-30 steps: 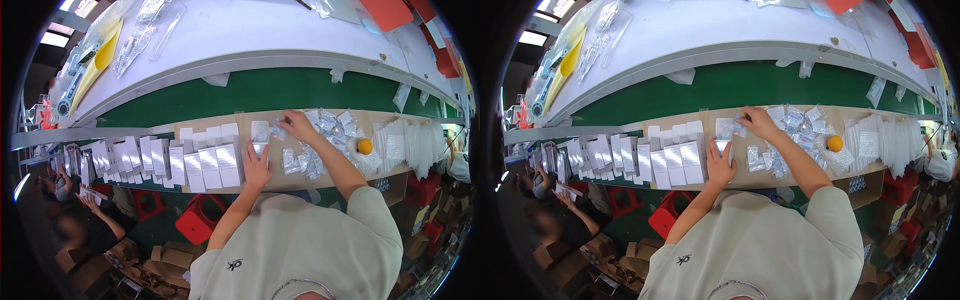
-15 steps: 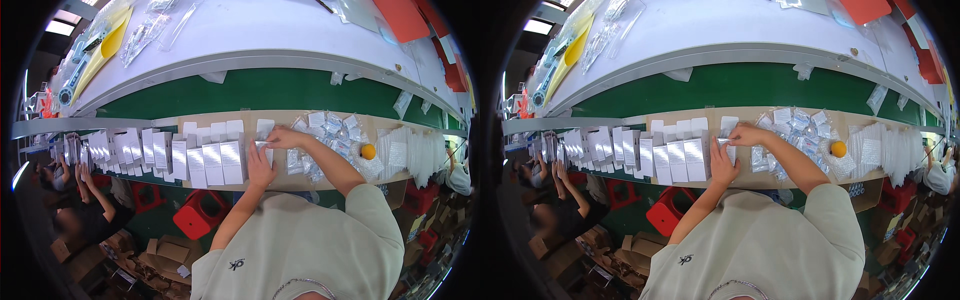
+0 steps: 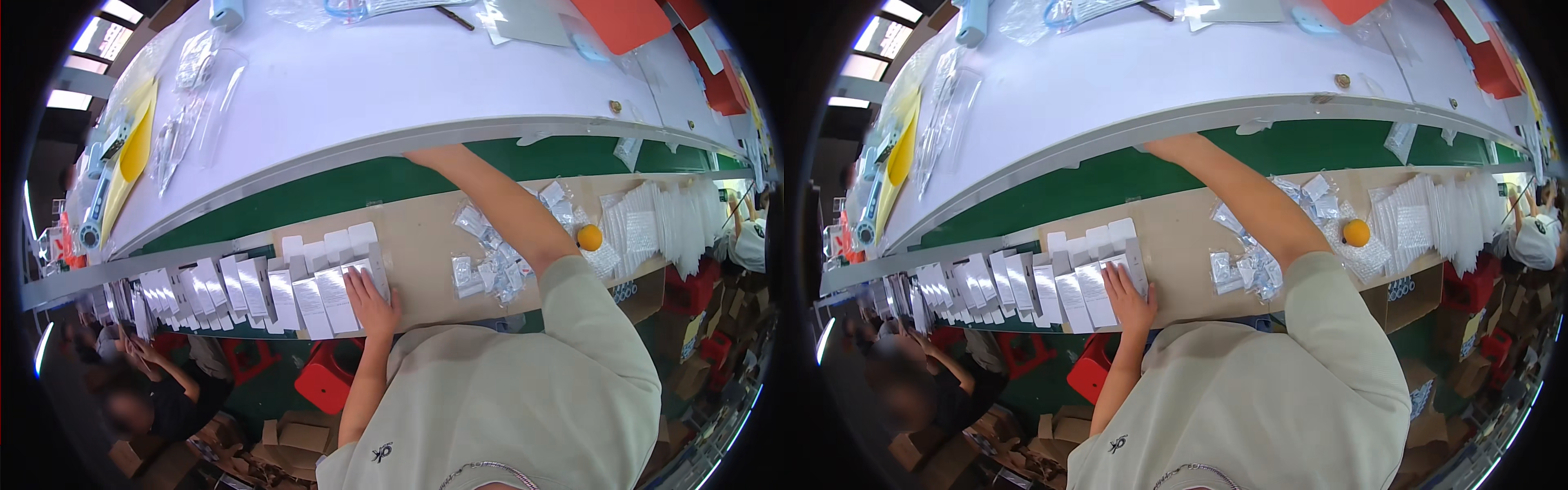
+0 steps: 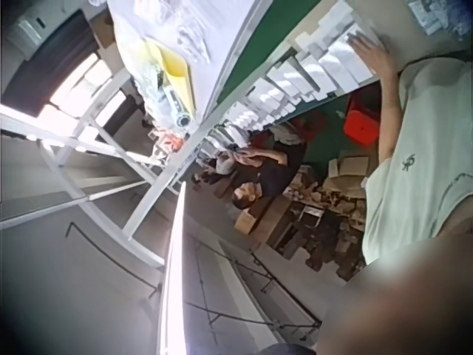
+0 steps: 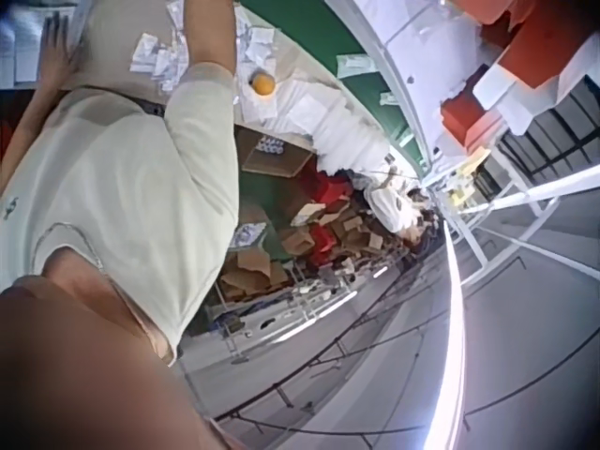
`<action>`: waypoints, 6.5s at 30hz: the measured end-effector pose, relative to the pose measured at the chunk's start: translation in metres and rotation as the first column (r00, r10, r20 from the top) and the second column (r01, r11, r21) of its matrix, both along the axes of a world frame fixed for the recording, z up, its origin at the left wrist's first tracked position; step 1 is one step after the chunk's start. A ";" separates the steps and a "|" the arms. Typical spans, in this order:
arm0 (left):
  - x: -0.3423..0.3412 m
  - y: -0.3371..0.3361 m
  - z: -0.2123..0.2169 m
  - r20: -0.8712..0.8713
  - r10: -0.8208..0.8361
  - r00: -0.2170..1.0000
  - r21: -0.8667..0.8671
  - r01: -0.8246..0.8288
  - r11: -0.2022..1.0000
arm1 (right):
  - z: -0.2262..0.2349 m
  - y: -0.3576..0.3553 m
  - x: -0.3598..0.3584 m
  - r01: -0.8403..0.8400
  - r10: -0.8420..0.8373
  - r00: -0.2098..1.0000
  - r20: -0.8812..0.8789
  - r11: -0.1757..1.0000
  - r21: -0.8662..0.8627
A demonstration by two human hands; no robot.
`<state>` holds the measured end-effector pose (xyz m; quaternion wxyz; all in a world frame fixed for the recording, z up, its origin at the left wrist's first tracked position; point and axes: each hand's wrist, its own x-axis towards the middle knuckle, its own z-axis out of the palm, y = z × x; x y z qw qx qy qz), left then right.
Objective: The person packs small packaged items into product boxes, retrieves additional packets from a crate onto the table, and organizes the boxes along the workstation.
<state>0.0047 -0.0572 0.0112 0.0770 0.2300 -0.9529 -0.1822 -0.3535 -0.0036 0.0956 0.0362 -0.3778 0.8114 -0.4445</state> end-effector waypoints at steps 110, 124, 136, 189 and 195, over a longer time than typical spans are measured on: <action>-0.011 -0.004 -0.011 0.036 -0.114 0.993 -0.107 0.118 0.987 | -0.084 0.124 0.061 0.046 -0.222 0.955 0.196 0.765 0.643; -0.013 -0.003 -0.014 0.078 -0.143 0.987 -0.119 0.151 0.981 | -0.086 0.024 0.092 -0.453 0.631 0.776 0.014 0.540 0.709; -0.003 -0.006 -0.011 0.081 -0.151 0.985 -0.061 0.156 0.986 | -0.122 0.057 0.120 -0.437 0.433 0.535 0.725 0.877 -0.200; 0.009 -0.037 -0.007 -0.197 -0.007 0.980 0.047 0.017 0.999 | -0.064 0.008 0.138 -0.618 0.483 0.760 0.435 0.743 0.256; 0.039 -0.090 -0.003 -0.029 0.210 0.977 -0.160 -0.212 0.964 | 0.007 -0.006 0.029 0.034 0.039 0.983 -0.179 0.921 0.389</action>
